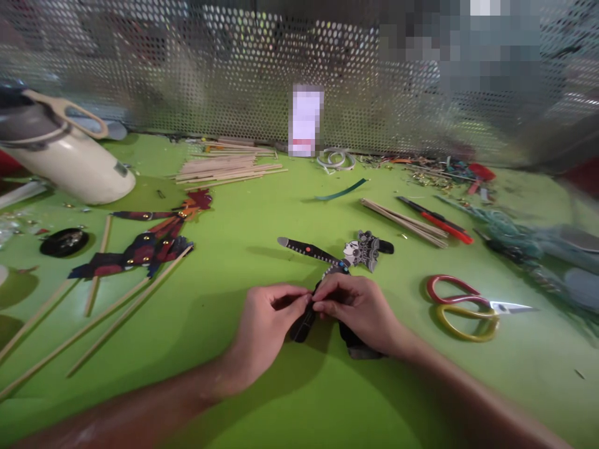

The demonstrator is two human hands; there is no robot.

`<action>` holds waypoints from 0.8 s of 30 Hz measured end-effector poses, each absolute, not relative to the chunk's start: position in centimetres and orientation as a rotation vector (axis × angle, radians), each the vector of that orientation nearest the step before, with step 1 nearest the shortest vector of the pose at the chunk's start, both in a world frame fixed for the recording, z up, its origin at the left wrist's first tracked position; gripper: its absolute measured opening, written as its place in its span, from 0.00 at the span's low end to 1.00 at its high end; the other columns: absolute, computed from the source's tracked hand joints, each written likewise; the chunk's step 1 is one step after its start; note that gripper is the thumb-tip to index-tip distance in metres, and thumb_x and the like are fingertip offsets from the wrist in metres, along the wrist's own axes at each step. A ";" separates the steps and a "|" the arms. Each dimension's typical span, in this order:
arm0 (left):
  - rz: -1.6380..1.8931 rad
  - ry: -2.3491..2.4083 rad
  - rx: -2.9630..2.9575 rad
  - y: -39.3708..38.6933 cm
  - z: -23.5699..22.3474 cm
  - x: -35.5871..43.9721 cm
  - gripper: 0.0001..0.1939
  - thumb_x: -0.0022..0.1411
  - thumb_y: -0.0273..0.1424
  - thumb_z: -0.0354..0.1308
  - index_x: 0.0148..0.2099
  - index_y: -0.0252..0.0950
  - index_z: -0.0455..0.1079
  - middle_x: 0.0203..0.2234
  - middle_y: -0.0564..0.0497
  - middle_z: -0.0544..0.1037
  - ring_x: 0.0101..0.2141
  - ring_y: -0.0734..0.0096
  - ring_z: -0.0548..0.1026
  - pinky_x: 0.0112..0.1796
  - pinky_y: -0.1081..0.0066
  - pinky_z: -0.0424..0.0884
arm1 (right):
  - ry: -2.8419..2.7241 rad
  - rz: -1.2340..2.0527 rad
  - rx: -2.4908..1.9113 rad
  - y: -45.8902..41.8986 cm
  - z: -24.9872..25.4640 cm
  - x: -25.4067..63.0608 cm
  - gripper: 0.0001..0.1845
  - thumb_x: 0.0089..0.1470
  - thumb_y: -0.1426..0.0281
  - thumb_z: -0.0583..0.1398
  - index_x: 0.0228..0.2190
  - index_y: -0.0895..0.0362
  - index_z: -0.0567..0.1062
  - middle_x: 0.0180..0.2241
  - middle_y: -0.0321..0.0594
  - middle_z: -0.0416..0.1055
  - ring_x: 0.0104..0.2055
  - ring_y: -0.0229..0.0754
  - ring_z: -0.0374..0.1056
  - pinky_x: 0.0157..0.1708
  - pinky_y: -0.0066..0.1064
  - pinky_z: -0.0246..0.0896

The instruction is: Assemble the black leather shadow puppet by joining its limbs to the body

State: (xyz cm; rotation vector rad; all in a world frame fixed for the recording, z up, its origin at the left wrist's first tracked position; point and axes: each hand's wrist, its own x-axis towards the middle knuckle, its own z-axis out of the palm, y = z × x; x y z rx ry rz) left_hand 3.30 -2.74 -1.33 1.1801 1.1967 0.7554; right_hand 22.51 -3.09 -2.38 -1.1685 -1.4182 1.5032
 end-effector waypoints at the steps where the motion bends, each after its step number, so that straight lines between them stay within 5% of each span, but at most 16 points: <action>1: 0.756 1.197 1.183 -2.7 -1.4 3.3 0.08 0.60 0.30 0.64 0.42 0.36 0.82 0.37 0.48 0.84 0.36 0.65 0.82 0.39 0.68 0.78 | -1.419 1.502 -1.167 -3.1 -2.4 22.5 0.07 0.52 0.69 0.70 0.31 0.57 0.78 0.28 0.36 0.74 0.30 0.35 0.71 0.32 0.27 0.69; 24: 0.723 1.124 1.143 -3.0 -0.8 3.1 0.08 0.64 0.29 0.61 0.42 0.32 0.80 0.37 0.47 0.83 0.35 0.67 0.79 0.36 0.70 0.76 | -1.514 1.552 -1.192 -2.8 -1.0 23.0 0.04 0.55 0.69 0.66 0.33 0.57 0.79 0.31 0.39 0.75 0.32 0.36 0.73 0.34 0.26 0.72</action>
